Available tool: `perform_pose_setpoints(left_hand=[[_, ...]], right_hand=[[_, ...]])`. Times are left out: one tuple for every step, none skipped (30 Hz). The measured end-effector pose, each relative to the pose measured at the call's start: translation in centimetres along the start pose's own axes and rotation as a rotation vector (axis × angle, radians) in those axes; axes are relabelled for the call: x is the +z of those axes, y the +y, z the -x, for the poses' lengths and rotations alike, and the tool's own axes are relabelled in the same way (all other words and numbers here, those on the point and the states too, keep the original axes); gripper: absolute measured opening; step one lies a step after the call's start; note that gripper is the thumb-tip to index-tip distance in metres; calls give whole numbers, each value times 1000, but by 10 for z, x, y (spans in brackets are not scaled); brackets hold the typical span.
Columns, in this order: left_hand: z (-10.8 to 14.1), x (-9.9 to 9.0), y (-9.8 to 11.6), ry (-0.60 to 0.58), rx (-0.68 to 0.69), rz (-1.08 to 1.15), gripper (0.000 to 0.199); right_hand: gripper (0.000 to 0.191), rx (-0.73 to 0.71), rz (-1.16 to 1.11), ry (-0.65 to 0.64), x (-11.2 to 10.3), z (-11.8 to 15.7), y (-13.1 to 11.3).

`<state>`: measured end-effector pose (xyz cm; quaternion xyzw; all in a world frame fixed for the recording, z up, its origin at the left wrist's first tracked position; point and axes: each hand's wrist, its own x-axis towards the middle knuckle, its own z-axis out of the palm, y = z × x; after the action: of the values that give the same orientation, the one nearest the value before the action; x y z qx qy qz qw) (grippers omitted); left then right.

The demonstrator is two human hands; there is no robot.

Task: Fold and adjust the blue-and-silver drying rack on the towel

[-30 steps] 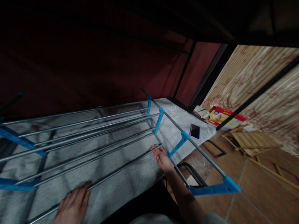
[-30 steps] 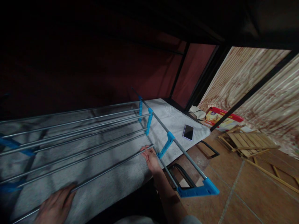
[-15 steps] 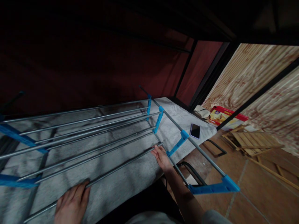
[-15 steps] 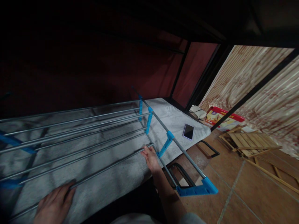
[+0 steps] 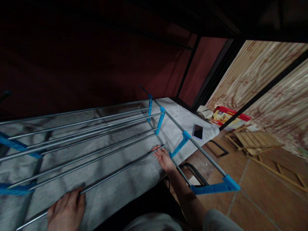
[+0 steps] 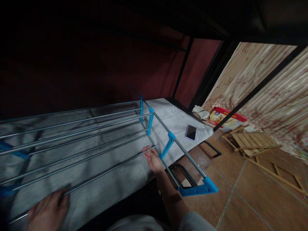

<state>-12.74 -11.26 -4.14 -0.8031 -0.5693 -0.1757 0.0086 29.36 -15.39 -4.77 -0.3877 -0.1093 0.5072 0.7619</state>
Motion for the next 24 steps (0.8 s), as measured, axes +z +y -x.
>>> perform_pose_setpoints(left_hand=[[0,1,0,12,1,-19,45],[-1,2,-1,23,2,-43,45],[-1,3,-1,37,3,-60,45],[-1,4,-2,45,9,-58,46],[-1,6,-3,48,20,-48,46],[-1,7,-5,49,30,-34,46],[-1,9,-6,50,40,-19,45],[-1,12,-9,54,48,-6,44],[-1,14,-11,60,56,7,44],[-1,16,-13,64,62,18,43],[-1,18,-15,71,68,30,43],[-1,19,-16,78,70,40,44],[-1,20,-17,81,69,50,44],[-1,20,-17,79,63,58,44],[-1,19,-17,76,55,63,44],[-1,18,-16,74,45,65,44],[-1,17,-15,75,35,63,45],[-1,15,-14,76,26,57,45],[0,13,-12,80,18,48,46],[0,11,-10,85,8,36,46],[0,10,-9,91,-5,21,46],[0,8,-7,97,-18,5,46],[1,6,-5,106,-29,-11,46],[1,4,-2,119,-40,-29,45]], right_hand=[[24,-3,3,-1,0,0,0],[24,-5,7,4,0,0,1],[24,-6,11,10,0,0,1],[25,-7,15,15,1,-1,2],[25,-9,23,22,1,-1,2],[25,-11,36,32,2,-2,3],[26,-15,51,44,2,-2,4],[27,-18,66,57,2,-2,4],[28,-22,79,68,3,-3,5],[29,-24,88,76,3,-3,5],[30,-26,90,78,3,-4,6],[32,-28,86,76,2,-4,6],[33,-30,81,74,2,-4,7],[34,-32,78,70,1,-4,7],[33,-34,77,63,1,-4,7],[33,-36,78,54,0,-4,7],[31,-40,80,45,-1,-3,7],[29,-45,80,34,-1,-3,7],[27,-49,77,23,-1,-2,7],[25,-53,70,11,-1,-1,6],[23,-54,63,2,-1,-1,6],[22,-52,58,-5,-1,0,5],[21,-48,56,-8,-2,0,5],[20,-44,59,-6,-2,0,4]])
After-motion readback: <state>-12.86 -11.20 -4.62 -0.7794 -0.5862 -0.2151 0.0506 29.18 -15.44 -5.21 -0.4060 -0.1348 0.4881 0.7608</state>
